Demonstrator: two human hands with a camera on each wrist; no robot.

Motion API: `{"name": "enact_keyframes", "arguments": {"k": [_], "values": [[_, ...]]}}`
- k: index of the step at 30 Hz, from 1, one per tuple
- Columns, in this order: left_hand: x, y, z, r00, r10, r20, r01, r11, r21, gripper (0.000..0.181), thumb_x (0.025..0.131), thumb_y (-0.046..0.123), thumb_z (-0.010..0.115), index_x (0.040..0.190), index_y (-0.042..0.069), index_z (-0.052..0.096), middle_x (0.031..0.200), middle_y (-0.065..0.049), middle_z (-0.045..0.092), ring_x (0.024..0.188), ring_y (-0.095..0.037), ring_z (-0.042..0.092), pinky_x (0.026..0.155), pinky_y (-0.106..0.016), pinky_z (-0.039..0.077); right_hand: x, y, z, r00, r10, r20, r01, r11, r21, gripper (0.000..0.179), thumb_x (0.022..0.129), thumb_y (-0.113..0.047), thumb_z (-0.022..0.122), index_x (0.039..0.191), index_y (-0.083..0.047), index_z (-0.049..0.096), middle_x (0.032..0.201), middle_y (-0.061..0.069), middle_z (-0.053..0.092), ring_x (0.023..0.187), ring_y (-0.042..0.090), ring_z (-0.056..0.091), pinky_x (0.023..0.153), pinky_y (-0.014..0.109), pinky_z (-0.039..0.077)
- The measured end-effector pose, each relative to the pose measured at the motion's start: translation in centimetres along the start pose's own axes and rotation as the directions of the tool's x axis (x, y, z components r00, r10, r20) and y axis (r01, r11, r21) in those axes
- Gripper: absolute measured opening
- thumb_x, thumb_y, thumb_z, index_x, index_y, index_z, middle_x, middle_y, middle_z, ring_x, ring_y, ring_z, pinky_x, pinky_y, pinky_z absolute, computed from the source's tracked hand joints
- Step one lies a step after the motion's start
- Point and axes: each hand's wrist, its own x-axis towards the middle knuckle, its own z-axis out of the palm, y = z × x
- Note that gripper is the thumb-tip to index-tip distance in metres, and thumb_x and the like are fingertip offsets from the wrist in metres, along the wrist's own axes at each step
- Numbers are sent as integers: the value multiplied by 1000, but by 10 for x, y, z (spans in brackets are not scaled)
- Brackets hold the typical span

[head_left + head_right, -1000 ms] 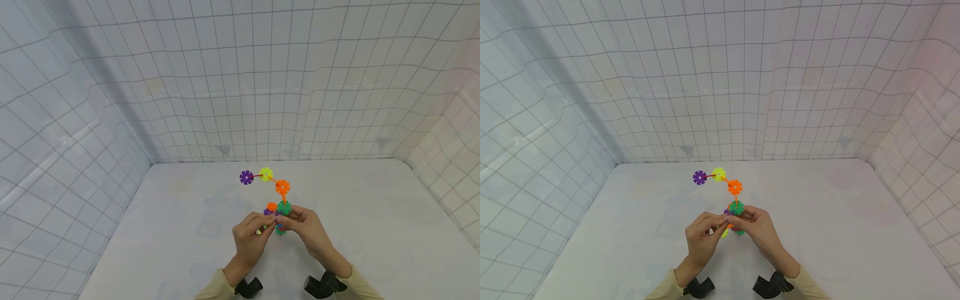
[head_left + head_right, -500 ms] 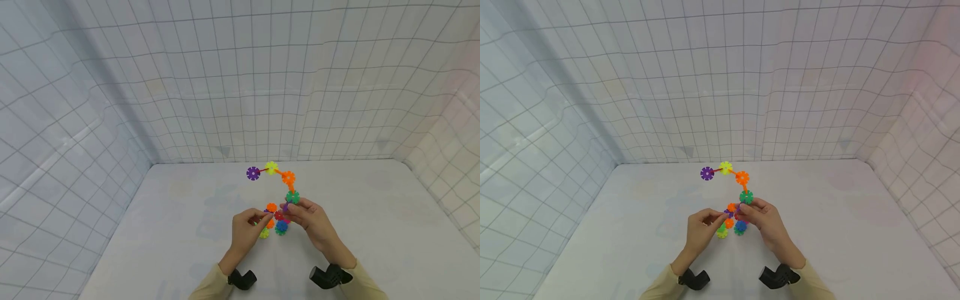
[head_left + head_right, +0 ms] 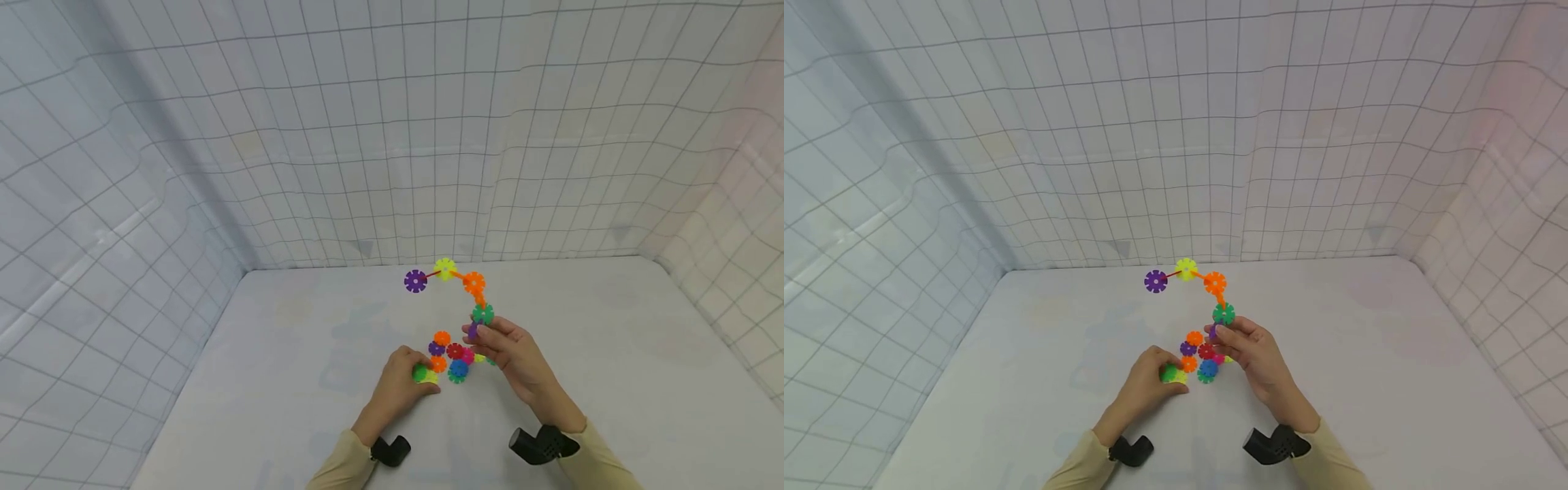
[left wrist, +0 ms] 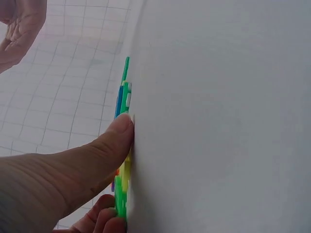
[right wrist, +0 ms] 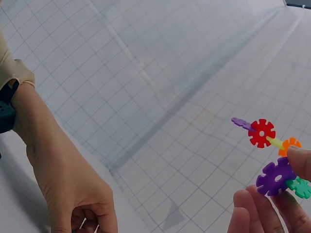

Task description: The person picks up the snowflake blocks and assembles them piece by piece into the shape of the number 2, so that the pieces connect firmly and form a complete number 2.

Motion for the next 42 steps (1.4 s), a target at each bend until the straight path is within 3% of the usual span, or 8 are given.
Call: {"name": "enact_keyframes", "arguments": {"k": [10,20,28,32,34,36,39,42], "values": [[2,-15,-10,1000,22,-10,-23,996,-82,35,73,24,84,98,6,68,81,-1,48,67,-12,42,61,-25,40,0,-3,-1,996,-4,85,-1,998,58,24,102,-11,44,112,-11,65,105,4,69,100,19,63,89,31,47],[0,-17,-20,999,33,21,-32,999,-26,27,71,17,85,87,6,65,75,0,44,65,-12,41,61,-26,36,-2,-7,-3,982,-28,188,0,989,147,30,103,-11,37,115,-8,65,109,5,68,101,19,62,90,30,46],[1,-12,-17,990,63,-127,-67,997,-23,8,85,15,73,84,8,73,75,4,63,64,-8,50,60,-24,45,-4,-8,-3,976,-29,215,-9,985,171,33,103,-12,35,116,-8,65,111,6,67,104,20,61,92,31,45],[0,2,-22,981,80,-176,-101,988,-113,13,86,21,72,89,8,74,80,5,64,67,-7,54,62,-22,49,-4,-9,-1,975,-26,219,-9,987,158,33,103,-12,35,116,-9,65,111,6,67,104,21,61,92,31,45],[-2,14,-27,983,90,-160,-123,969,-214,16,87,23,71,91,7,73,82,3,65,69,-11,59,63,-24,51,-4,-9,-1,974,-27,225,-9,988,156,33,103,-12,35,117,-9,65,111,6,67,104,21,61,93,32,45],[-5,28,-34,990,91,-112,-124,929,-348,18,88,23,69,93,6,72,83,1,67,70,-18,64,64,-31,54,-3,-9,0,973,-29,230,-7,988,154,33,103,-12,35,117,-9,64,111,6,66,104,21,60,93,32,45],[-11,48,-43,998,67,-11,-62,839,-540,18,88,20,69,94,3,71,82,-6,69,70,-28,66,65,-39,55,-3,-8,0,972,-31,232,-4,989,149,33,103,-11,34,117,-9,64,111,6,67,104,20,60,92,32,45],[-14,62,-48,998,50,47,-6,751,-661,16,87,14,70,95,-1,70,81,-14,69,69,-29,67,65,-38,56,-3,-6,1,973,-31,228,-1,990,141,32,103,-11,34,116,-9,64,110,5,67,104,20,60,92,33,45]]}}
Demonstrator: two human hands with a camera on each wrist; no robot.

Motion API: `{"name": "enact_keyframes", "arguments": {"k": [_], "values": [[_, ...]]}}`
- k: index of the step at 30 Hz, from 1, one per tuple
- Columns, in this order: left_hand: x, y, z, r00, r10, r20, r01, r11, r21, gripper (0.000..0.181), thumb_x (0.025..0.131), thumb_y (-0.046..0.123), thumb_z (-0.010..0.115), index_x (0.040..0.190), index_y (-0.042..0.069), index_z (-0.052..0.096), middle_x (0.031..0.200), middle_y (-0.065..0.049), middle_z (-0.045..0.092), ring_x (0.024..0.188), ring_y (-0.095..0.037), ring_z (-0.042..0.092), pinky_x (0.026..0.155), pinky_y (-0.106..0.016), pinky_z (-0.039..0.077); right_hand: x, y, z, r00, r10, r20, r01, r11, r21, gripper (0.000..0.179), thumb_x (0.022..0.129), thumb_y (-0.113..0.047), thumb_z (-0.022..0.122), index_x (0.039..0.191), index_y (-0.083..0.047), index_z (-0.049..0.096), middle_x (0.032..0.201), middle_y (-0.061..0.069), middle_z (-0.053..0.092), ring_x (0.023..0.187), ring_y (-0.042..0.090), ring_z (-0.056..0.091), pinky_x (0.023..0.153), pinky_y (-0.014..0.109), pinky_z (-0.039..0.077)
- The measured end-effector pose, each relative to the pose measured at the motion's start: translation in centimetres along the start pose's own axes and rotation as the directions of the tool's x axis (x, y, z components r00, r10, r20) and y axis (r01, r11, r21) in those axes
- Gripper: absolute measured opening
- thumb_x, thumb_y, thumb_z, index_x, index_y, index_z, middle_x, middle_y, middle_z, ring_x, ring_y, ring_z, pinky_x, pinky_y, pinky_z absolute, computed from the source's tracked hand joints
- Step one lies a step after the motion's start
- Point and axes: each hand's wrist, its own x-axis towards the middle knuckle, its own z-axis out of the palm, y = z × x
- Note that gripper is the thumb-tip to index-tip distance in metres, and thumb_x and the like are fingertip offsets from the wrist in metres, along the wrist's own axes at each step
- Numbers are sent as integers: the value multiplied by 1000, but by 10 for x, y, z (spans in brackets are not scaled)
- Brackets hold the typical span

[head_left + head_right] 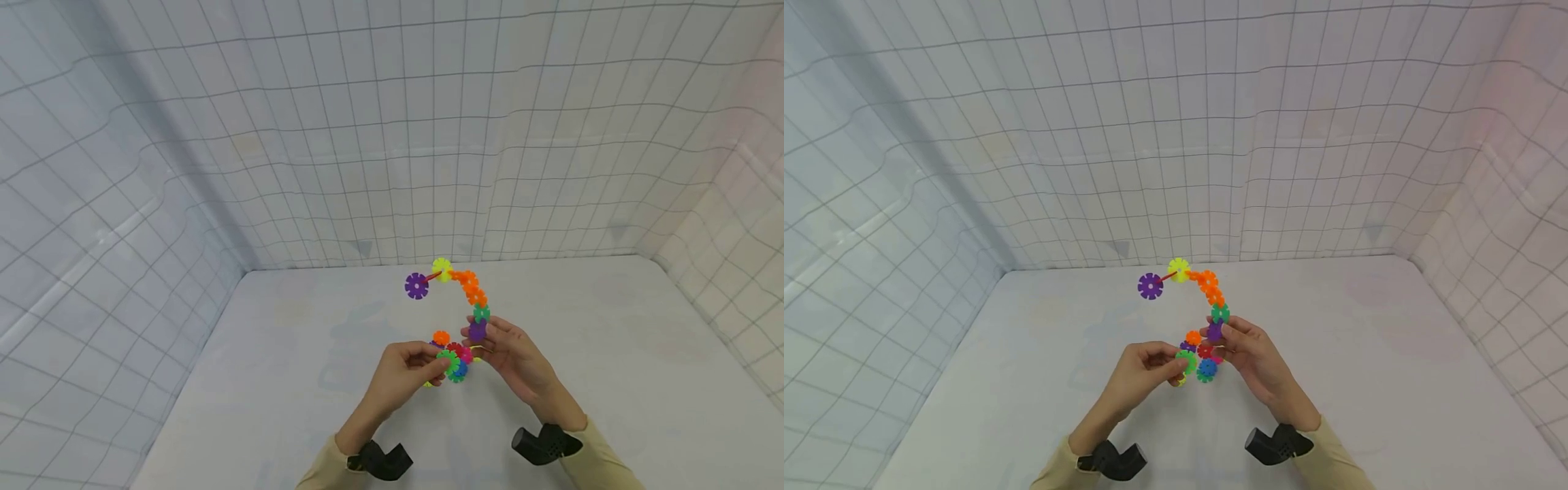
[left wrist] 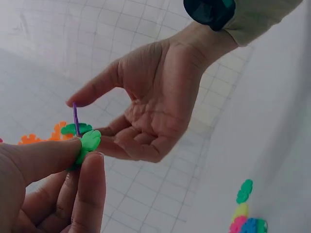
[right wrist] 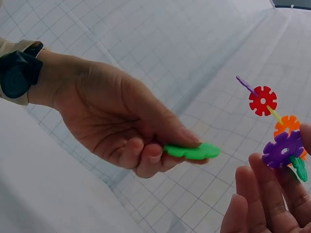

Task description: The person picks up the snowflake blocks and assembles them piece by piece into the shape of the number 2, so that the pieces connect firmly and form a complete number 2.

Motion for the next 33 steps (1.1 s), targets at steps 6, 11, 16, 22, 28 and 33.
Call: {"name": "enact_keyframes", "arguments": {"k": [6,11,16,22,28,33], "values": [[-2,13,8,1000,-15,-2,15,984,-176,20,85,6,71,97,-9,66,84,-23,68,67,-23,69,63,-36,56,0,4,2,1000,2,6,-2,1000,-29,30,103,-9,36,118,-9,62,109,4,67,102,19,61,90,33,45],[-3,13,11,1000,-12,-13,9,975,-223,23,85,9,72,96,-10,66,82,-18,70,70,-25,70,63,-37,56,-1,6,5,1000,-2,-1,2,998,-71,26,101,-7,40,117,-8,61,111,7,66,98,17,61,87,31,46],[-3,11,13,999,7,-43,-16,973,-229,23,85,10,72,93,-10,66,82,-23,68,72,-34,68,62,-38,56,0,9,7,999,3,-49,-10,991,-132,24,100,-6,43,115,-9,62,108,7,67,95,16,61,86,30,47],[-2,6,17,995,19,-101,-41,976,-213,22,85,10,72,90,-11,66,79,-28,66,66,-27,69,59,-37,56,0,13,12,986,-12,-166,-33,964,-264,18,97,-7,53,112,-5,61,99,4,68,87,17,62,85,30,48],[-2,1,22,984,35,-174,-72,974,-214,20,84,6,72,85,-12,63,78,-31,65,63,-29,68,57,-34,55,-1,15,18,976,-81,-204,-2,926,-377,13,92,-4,60,104,2,58,93,8,68,82,18,64,82,32,51],[-4,-3,26,972,62,-229,-114,968,-223,17,84,3,71,84,-12,62,76,-32,64,57,-19,67,56,-34,55,-2,16,19,978,-116,-173,38,915,-401,12,91,-1,60,100,6,57,91,7,68,82,17,66,81,32,52]]}}
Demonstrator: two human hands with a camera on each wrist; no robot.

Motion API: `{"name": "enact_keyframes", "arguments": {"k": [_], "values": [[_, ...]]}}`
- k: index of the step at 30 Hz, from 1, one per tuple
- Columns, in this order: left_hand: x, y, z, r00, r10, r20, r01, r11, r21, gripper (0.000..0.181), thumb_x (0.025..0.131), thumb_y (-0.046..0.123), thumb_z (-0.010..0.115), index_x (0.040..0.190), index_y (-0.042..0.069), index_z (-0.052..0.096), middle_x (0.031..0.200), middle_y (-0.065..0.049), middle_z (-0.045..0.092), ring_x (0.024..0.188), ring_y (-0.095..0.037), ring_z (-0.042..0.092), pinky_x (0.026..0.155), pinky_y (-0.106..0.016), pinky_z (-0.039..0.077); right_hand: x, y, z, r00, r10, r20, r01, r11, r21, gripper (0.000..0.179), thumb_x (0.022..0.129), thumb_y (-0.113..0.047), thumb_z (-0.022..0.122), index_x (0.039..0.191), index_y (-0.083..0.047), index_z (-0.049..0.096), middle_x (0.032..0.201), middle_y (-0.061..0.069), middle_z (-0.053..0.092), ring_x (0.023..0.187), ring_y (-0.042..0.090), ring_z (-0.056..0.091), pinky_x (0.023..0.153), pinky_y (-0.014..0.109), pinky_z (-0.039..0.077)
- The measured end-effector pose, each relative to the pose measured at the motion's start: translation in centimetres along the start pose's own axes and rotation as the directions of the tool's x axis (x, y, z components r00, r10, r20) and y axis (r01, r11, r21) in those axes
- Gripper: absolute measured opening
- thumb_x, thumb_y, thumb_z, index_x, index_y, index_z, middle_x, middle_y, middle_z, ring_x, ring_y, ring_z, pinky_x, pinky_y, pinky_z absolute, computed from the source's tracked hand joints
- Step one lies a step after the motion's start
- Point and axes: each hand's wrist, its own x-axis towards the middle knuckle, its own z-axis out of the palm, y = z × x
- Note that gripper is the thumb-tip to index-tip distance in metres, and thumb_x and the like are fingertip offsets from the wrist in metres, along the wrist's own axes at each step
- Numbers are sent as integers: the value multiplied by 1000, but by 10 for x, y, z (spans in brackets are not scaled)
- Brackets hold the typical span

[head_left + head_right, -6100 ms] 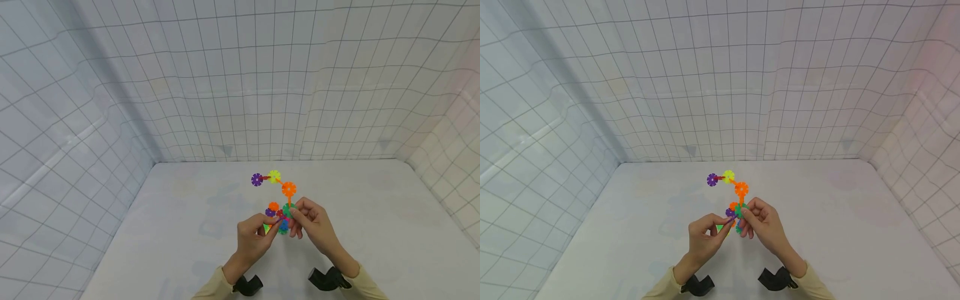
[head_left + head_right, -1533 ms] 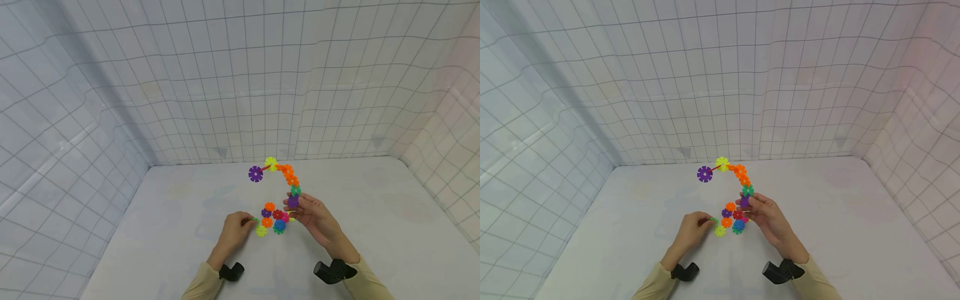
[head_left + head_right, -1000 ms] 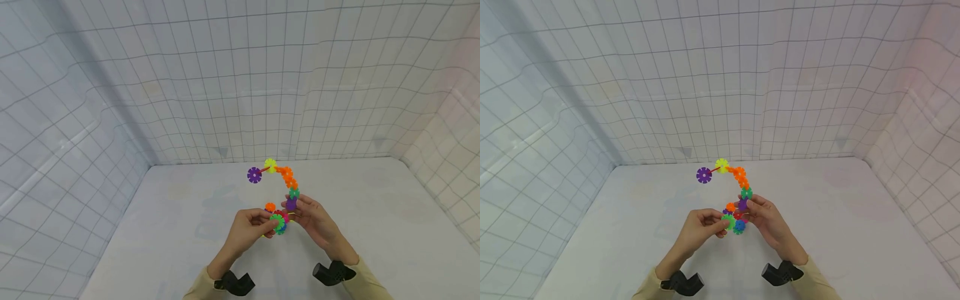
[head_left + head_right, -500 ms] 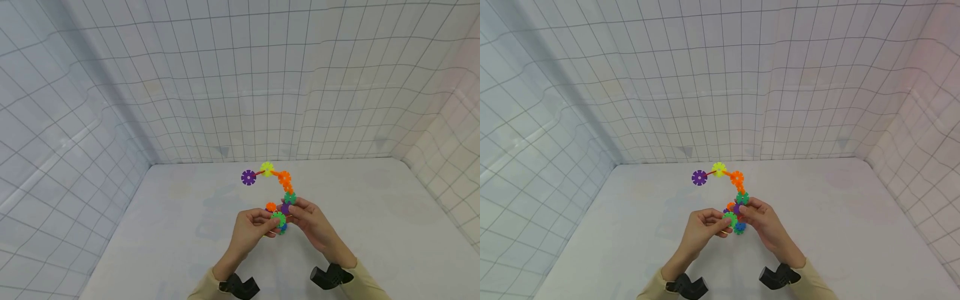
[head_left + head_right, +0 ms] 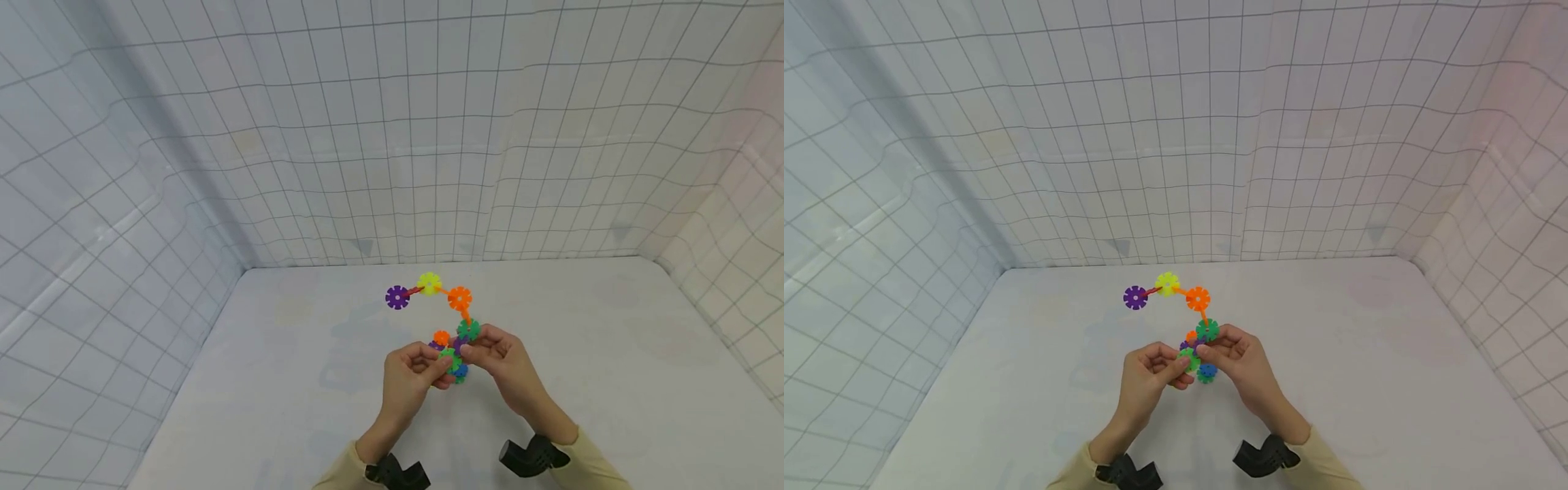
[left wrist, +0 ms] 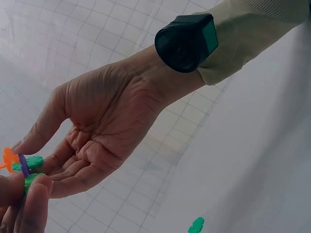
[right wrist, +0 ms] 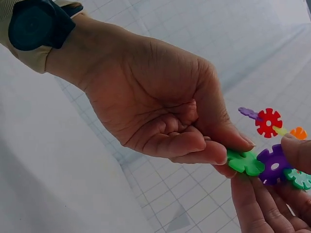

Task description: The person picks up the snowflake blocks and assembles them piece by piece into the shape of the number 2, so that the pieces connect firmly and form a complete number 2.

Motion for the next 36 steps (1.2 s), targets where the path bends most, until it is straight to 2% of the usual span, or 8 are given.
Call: {"name": "enact_keyframes", "arguments": {"k": [7,12,17,21,25,28,32,36], "values": [[-3,-2,2,998,54,-16,-54,999,-6,19,83,5,72,81,-11,62,71,-25,65,55,-18,66,53,-36,55,-1,-1,2,999,9,31,-9,1000,-12,16,91,-1,60,99,11,54,91,8,68,81,17,66,81,33,52],[-1,-6,2,999,35,18,-35,999,-26,21,85,7,71,84,-12,62,74,-33,63,56,-17,66,54,-37,55,0,-5,-1,999,26,34,-23,998,-59,18,91,-3,61,101,11,55,94,10,69,84,19,67,81,34,52],[2,-5,-1,998,-9,64,10,1000,-14,21,88,9,68,91,-12,66,76,-22,68,59,-17,67,56,-36,55,2,-6,-4,999,47,5,-46,994,-97,22,92,-7,61,106,11,57,96,12,68,83,23,67,81,37,52],[4,-2,-4,998,-19,61,19,1000,5,16,89,5,65,93,-10,67,81,-25,67,60,-16,67,54,-30,55,3,-4,-4,998,63,-20,-65,988,-139,25,92,-11,63,108,8,58,96,12,68,81,30,65,80,40,53],[6,2,-6,999,-24,29,22,998,63,12,89,2,65,91,-9,69,74,-16,67,56,-14,61,48,-21,48,3,-3,-6,997,68,-25,-72,982,-175,24,90,-11,65,106,6,60,98,11,68,82,35,63,76,39,53],[4,13,-5,1000,-16,14,14,995,98,11,88,2,66,90,-8,69,68,-7,65,53,-10,57,46,-19,43,2,-2,-9,995,96,-1,-95,978,-184,22,89,-11,68,102,5,61,95,10,68,78,29,63,72,38,54],[0,26,-3,1000,26,14,-27,993,111,10,88,0,65,89,-9,69,70,-20,64,52,-9,55,46,-19,42,1,-3,-8,990,133,45,-122,973,-194,20,87,-11,69,99,3,63,90,8,68,71,22,61,68,35,53],[-2,29,-2,998,56,32,-59,992,108,10,87,-2,65,88,-11,68,73,-33,59,51,-11,54,45,-18,40,1,-4,-5,991,112,74,-94,973,-212,17,87,-10,69,95,4,63,84,7,67,69,23,61,65,32,52]]}}
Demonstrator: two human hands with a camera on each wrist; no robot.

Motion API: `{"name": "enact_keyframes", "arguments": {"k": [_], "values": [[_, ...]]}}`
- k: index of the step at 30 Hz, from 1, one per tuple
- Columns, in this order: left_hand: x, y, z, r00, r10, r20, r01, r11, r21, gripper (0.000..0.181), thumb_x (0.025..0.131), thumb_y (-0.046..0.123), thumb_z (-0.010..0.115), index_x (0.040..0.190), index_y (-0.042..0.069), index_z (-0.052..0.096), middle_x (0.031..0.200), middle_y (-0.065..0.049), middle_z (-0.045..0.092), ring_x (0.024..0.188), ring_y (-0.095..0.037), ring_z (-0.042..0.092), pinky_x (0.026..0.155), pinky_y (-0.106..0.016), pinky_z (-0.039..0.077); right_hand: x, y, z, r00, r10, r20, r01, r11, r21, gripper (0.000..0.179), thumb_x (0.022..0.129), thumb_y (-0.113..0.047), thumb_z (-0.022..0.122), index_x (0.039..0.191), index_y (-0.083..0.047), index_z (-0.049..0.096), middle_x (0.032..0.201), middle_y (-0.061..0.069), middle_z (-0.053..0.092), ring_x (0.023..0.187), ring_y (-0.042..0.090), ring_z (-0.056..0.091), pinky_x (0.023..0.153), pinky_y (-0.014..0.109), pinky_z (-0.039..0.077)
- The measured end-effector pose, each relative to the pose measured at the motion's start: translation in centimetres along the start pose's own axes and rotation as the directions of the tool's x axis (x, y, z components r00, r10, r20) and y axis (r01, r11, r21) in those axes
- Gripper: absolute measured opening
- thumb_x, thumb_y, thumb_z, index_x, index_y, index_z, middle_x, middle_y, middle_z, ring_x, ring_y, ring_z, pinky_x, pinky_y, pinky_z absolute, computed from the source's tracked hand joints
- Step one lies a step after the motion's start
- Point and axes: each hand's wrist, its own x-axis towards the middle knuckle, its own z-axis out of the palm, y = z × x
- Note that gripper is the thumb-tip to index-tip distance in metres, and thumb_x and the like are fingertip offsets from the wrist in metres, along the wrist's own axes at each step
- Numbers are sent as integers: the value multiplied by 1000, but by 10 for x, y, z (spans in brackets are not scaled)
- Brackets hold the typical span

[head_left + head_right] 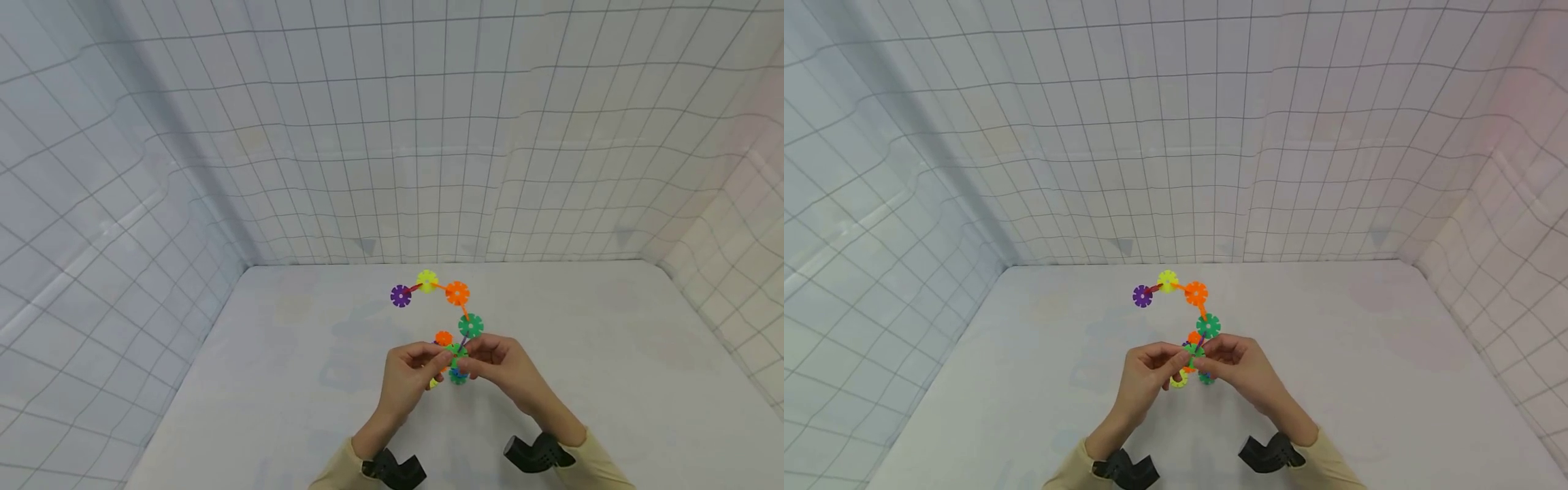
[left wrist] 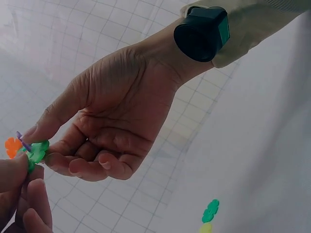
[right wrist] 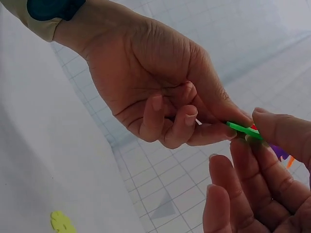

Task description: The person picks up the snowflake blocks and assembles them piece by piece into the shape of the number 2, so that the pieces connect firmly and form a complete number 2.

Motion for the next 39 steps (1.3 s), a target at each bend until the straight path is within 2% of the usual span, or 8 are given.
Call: {"name": "enact_keyframes", "arguments": {"k": [8,14,17,20,25,27,30,39], "values": [[5,-8,-3,996,-44,73,41,998,42,13,91,2,62,93,-8,69,70,-22,62,59,-40,54,48,-18,41,-1,-1,0,998,-61,-10,61,998,-25,16,90,-8,65,91,6,60,79,7,67,66,26,60,61,32,51],[12,-38,-11,997,-62,51,56,993,108,19,95,11,58,98,-2,71,81,-17,67,73,-30,60,57,-25,49,0,-1,-6,996,-56,-72,55,998,-21,17,91,-11,64,89,5,58,78,12,67,64,25,59,62,33,51],[15,-51,-14,997,-56,45,44,974,221,23,94,21,62,97,2,72,82,-13,69,76,-25,61,62,-27,50,0,-2,-9,993,-55,-101,55,998,-8,16,91,-10,64,90,5,58,79,14,66,65,26,59,62,33,52],[16,-66,-18,996,-63,57,33,908,418,24,91,29,65,96,8,74,85,-3,70,78,-17,61,64,-26,49,-1,-3,-11,991,-52,-124,54,998,15,14,91,-9,63,91,4,58,78,13,66,63,24,58,62,33,52],[13,-87,-23,994,-77,78,-2,703,711,22,83,30,74,93,11,73,86,5,63,77,-12,53,65,-27,45,-2,-4,-12,990,-72,-121,77,996,36,12,92,-6,62,90,5,57,78,9,65,61,22,58,62,31,53],[11,-91,-25,993,-86,84,-7,656,755,26,79,29,78,95,8,72,85,4,60,75,-13,50,65,-27,43,-2,-5,-13,990,-85,-116,90,995,40,12,92,-5,61,90,6,56,78,8,65,62,23,58,62,30,53],[11,-95,-26,991,-113,74,15,635,772,34,75,28,82,97,5,69,82,2,55,73,-13,44,65,-28,40,-2,-6,-13,989,-90,-115,96,994,46,13,92,-4,60,91,8,55,78,8,65,63,24,58,61,29,52],[10,-98,-28,986,-152,68,43,625,779,32,73,25,83,93,7,65,80,1,48,71,-14,41,65,-28,38,-2,-8,-16,989,-99,-109,104,994,37,15,93,-5,59,91,9,54,77,7,64,64,20,58,61,30,52]]}}
